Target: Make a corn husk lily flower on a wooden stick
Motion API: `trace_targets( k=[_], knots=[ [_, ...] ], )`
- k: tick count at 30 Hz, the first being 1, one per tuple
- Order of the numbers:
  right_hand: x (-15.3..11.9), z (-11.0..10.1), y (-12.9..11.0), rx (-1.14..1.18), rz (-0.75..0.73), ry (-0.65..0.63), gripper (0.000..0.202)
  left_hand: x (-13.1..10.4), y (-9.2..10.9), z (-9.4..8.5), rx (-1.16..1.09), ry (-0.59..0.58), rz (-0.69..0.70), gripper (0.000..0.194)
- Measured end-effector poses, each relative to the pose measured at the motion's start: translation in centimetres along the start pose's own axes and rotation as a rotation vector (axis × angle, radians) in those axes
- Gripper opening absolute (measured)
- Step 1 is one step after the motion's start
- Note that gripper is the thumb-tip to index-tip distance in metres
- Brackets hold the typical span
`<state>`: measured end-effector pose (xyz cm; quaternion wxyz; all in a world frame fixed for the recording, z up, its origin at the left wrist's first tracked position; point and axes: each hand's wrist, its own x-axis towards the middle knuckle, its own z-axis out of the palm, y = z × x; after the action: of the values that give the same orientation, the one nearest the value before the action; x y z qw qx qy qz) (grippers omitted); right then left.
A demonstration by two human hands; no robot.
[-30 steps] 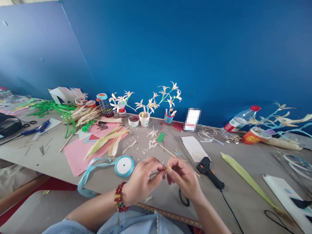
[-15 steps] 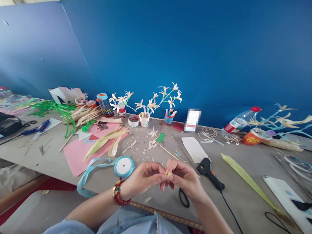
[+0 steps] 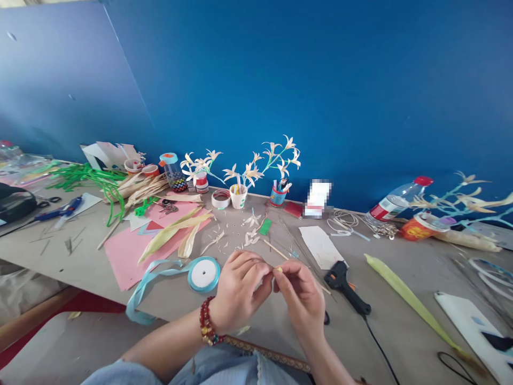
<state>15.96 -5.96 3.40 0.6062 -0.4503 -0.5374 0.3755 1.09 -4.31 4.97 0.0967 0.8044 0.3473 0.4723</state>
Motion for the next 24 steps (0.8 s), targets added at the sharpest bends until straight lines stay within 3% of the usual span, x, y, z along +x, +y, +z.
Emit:
trace_targets(
  k=[4, 9, 12, 14, 16, 18, 21, 24],
  knots=[
    [0.3, -0.1, -0.1, 0.089, 0.076, -0.024, 0.015, 0.3, 0.2, -0.5, -0.24, -0.101, -0.18, 0.018],
    [1.2, -0.8, -0.4, 0.382, 0.271, -0.293, 0.018, 0.3, -0.3, -1.0, -0.953, -0.301, -0.62, 0.025],
    [1.6, -1.0, -0.6, 0.471, 0.301, -0.359, 0.012, 0.2, -0.8, -0.7, -1.286, -0.334, -0.747, 0.027],
    [1.7, -1.0, -0.7, 0.506, 0.326, -0.384, 0.012, 0.3, -0.8, -0.5, -1.38, -0.36, -0.787, 0.027],
    [1.7, -0.9, -0.8, 0.499, 0.355, -0.367, 0.015, 0.5, -0.7, -0.5, -1.334, -0.359, -0.784, 0.027],
    [1.6, -0.7, -0.9, 0.445, 0.342, -0.264, 0.016, 0.6, -0.4, -0.6, -1.082, -0.312, -0.724, 0.027],
    [1.2, -0.2, -0.5, 0.351, 0.278, -0.074, 0.019, 0.7, -0.2, -0.6, -0.527, -0.179, -0.508, 0.021],
    [0.8, 0.5, 0.2, 0.3, 0.225, 0.02, 0.019, 0.6, -0.2, -0.3, -0.211, -0.049, -0.255, 0.011]
  ],
)
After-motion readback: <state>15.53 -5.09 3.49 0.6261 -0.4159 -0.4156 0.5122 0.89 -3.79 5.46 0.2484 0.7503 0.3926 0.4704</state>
